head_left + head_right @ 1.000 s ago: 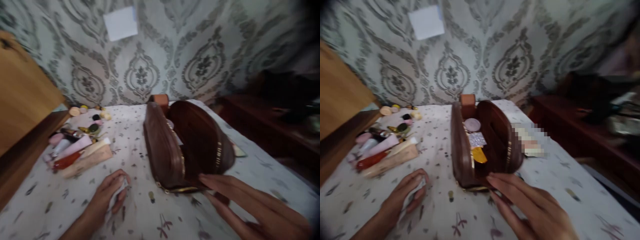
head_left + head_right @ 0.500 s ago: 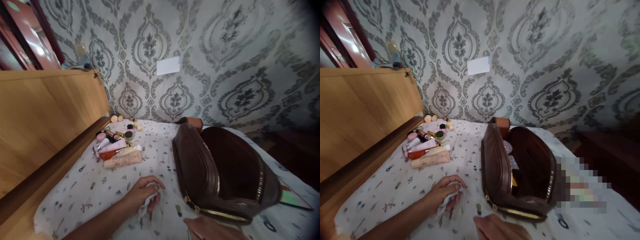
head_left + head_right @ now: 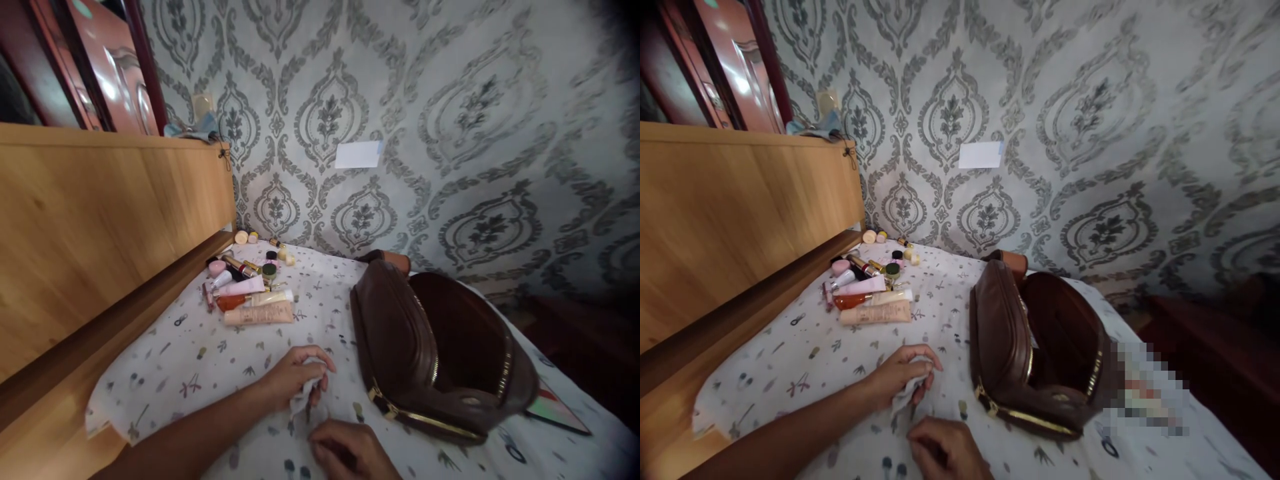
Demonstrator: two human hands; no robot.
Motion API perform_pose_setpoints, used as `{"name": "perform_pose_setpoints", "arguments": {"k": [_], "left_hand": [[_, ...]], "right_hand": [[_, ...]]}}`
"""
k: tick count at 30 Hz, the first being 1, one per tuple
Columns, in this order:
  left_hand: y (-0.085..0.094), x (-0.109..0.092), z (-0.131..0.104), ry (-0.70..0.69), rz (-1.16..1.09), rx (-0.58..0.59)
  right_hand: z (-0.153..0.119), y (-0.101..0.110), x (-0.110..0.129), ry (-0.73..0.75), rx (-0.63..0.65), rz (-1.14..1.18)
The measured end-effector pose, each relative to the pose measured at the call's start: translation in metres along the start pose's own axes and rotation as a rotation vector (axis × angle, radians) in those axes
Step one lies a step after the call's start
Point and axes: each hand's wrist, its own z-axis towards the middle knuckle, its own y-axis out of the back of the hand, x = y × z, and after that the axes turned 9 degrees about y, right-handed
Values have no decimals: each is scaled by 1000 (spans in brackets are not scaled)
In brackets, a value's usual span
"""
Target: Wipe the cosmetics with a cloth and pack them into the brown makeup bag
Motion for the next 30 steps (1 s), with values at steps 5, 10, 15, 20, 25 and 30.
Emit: {"name": "perform_pose_setpoints", "arguments": {"k": [5, 10, 15, 20, 25, 30], "left_hand": [[-2, -5, -5, -32, 21, -31], [2, -9, -6, -108, 23, -122], [17, -21, -4, -217, 14, -290], [29, -33, -3, -267, -6, -379], [28, -36, -4, -240, -11, -394], [26, -33, -5, -238, 10, -391]], "right_hand": [[18, 0, 10, -157, 66, 252], [45, -7, 21, -168, -30, 336], [78, -17, 24, -185, -123, 491], [99, -31, 17, -134, -178, 588], [95, -40, 10, -52, -192, 533], [90, -40, 12, -1, -212, 512]]}}
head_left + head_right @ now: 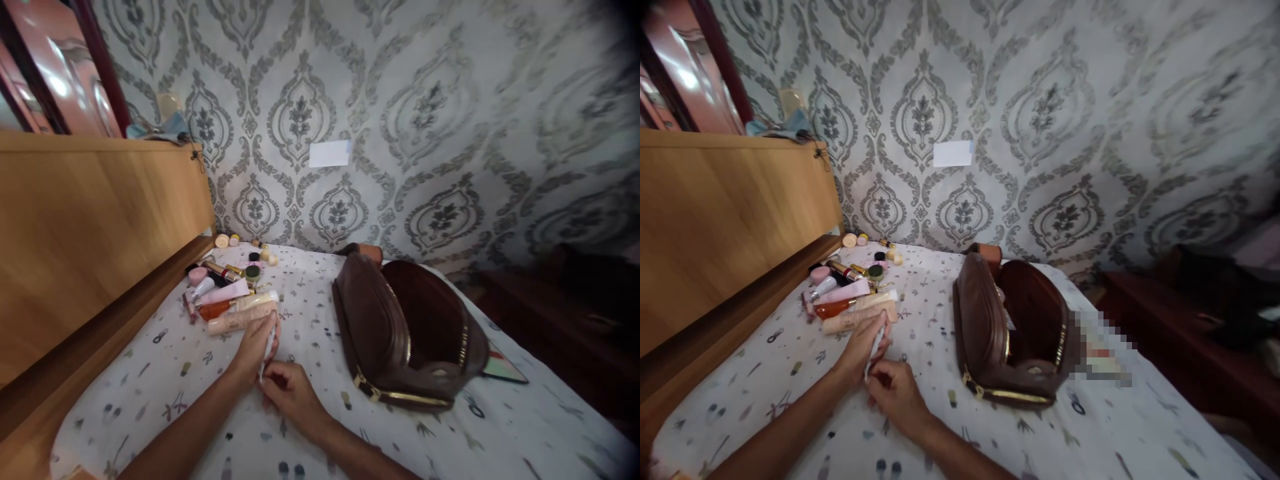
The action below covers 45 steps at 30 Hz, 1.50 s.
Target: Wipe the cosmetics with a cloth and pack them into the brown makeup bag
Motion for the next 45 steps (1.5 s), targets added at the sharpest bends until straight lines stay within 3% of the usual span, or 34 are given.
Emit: {"name": "perform_pose_setpoints", "arguments": {"k": [10, 18, 24, 30, 34, 45], "left_hand": [[2, 5, 3, 8, 76, 34], [-3, -1, -3, -31, 161, -22], [-3, -3, -2, -171, 380, -109], [1, -2, 2, -116, 384, -128], [6, -12, 12, -79, 357, -121], [20, -44, 61, -36, 420, -276]], "right_hand": [[0, 2, 1, -7, -4, 56], [1, 0, -6, -9, -6, 49], [0, 2, -7, 3, -12, 8], [-2, 4, -4, 38, 12, -95], [-1, 4, -5, 45, 30, -126], [0, 1, -17, 9, 18, -82]]}}
